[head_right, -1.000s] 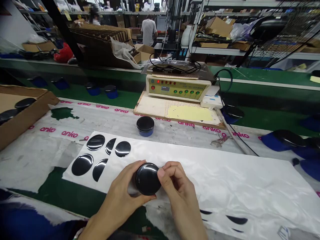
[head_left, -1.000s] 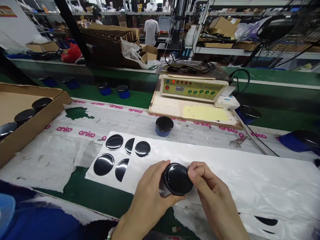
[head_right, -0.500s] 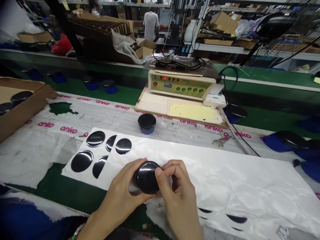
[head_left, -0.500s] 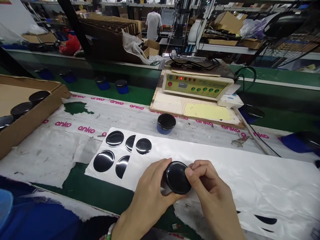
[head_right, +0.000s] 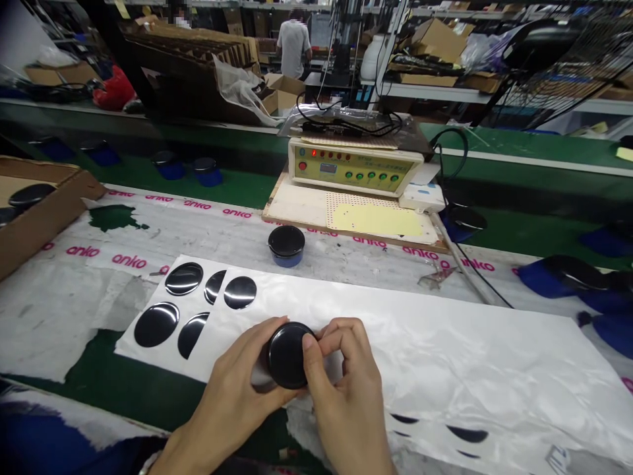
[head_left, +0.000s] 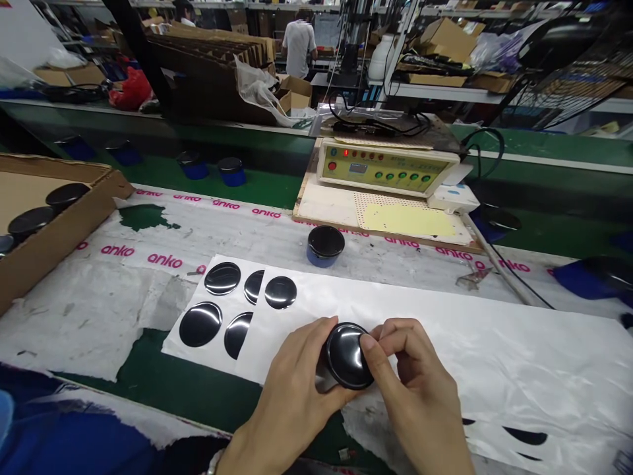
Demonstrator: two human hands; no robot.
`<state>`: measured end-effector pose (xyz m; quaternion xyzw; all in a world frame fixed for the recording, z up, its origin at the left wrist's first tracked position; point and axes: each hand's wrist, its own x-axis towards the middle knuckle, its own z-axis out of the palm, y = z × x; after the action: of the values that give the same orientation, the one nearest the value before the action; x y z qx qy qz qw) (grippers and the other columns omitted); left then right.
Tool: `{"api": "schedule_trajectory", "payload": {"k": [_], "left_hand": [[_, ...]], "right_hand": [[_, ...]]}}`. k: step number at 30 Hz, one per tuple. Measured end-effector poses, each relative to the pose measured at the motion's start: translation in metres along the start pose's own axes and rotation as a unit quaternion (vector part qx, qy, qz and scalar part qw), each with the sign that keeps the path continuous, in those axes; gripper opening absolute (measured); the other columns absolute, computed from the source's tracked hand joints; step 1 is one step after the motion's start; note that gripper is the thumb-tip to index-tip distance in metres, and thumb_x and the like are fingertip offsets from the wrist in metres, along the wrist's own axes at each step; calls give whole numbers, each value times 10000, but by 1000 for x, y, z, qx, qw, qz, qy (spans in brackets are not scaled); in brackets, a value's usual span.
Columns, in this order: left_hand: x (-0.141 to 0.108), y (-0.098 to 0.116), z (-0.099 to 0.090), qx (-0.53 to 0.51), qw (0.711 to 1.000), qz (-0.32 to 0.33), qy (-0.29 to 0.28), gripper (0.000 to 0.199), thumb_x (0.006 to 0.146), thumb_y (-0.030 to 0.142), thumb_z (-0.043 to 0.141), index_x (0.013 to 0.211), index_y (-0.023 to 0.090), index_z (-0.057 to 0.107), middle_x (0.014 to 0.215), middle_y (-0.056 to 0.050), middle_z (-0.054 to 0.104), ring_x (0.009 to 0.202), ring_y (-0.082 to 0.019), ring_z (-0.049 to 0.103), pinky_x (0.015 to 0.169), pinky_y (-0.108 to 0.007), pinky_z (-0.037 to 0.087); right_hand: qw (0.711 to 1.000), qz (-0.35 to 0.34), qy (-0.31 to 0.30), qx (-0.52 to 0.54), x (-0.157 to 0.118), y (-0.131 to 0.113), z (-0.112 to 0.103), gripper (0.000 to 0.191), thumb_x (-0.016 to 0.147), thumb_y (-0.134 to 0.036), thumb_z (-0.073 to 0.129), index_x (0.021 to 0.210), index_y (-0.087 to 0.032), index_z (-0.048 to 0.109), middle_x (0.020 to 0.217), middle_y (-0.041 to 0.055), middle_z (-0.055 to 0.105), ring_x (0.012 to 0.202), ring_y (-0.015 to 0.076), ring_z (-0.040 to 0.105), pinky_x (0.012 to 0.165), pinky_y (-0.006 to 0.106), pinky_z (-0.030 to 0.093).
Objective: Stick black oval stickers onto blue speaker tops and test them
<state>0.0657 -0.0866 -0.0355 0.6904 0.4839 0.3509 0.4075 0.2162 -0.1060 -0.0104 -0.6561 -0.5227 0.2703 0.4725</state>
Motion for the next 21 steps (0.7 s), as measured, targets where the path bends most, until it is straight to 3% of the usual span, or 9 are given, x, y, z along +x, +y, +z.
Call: {"api": "schedule_trajectory", "payload": {"k": [4,8,10,13,15,17,19,21], "left_hand": [[1,1,-2,34,999,13,-7,621,758,393,724,1330,297,501,1274,-60,611,1160,-293,572,987,-410,468],[-4,4,-1,141,985,90,-48,681,835,378,635,1442,365,325,1283,-87,590,1136,-315,579,920,-457,503],[-7,9,-3,186,972,123,-79,626,880,344,572,1446,375,307,1299,-122,567,1135,-334,573,892,-492,507],[1,19,-17,174,967,150,-107,521,882,297,565,1382,371,436,1321,-139,543,1161,-342,554,883,-480,511],[28,26,-37,132,980,139,-48,436,845,273,622,1267,370,575,1295,-103,563,1147,-326,564,926,-457,490],[73,32,-63,107,986,104,67,359,820,275,661,1172,344,654,1294,-69,556,1158,-315,547,1021,-470,409],[126,33,-89,111,980,96,137,402,846,301,635,1246,289,598,1370,-78,475,1293,-328,404,1113,-519,263],[176,32,-107,106,974,95,174,378,868,323,609,1234,234,580,1384,-92,458,1287,-302,406,1088,-539,303]], "right_hand": [[989,-11,-35,-144,8,-4,-10,372,888,-469,505,618,-226,427,629,-14,460,552,136,474,495,260,378],[951,-5,-63,-304,22,0,-31,585,797,-687,477,487,-236,272,418,-44,331,359,110,299,383,268,236],[951,-40,-58,-302,25,6,-39,564,847,-660,431,512,-233,277,458,-38,374,376,110,332,399,268,267],[956,-111,-80,-261,24,21,-47,458,921,-527,425,575,-232,370,566,-24,458,473,127,445,473,266,360],[952,-142,-109,-250,20,33,-49,364,928,-461,457,643,-235,456,646,-8,518,581,152,519,561,279,421],[948,-157,-116,-250,15,45,-48,282,925,-434,473,725,-238,507,728,7,561,677,177,554,634,304,451],[944,-171,-110,-259,11,55,-48,233,921,-421,487,777,-240,517,774,11,578,715,185,564,664,318,464],[934,-204,-99,-274,9,62,-49,192,905,-397,525,792,-241,517,766,4,582,701,179,574,657,314,474]]}}
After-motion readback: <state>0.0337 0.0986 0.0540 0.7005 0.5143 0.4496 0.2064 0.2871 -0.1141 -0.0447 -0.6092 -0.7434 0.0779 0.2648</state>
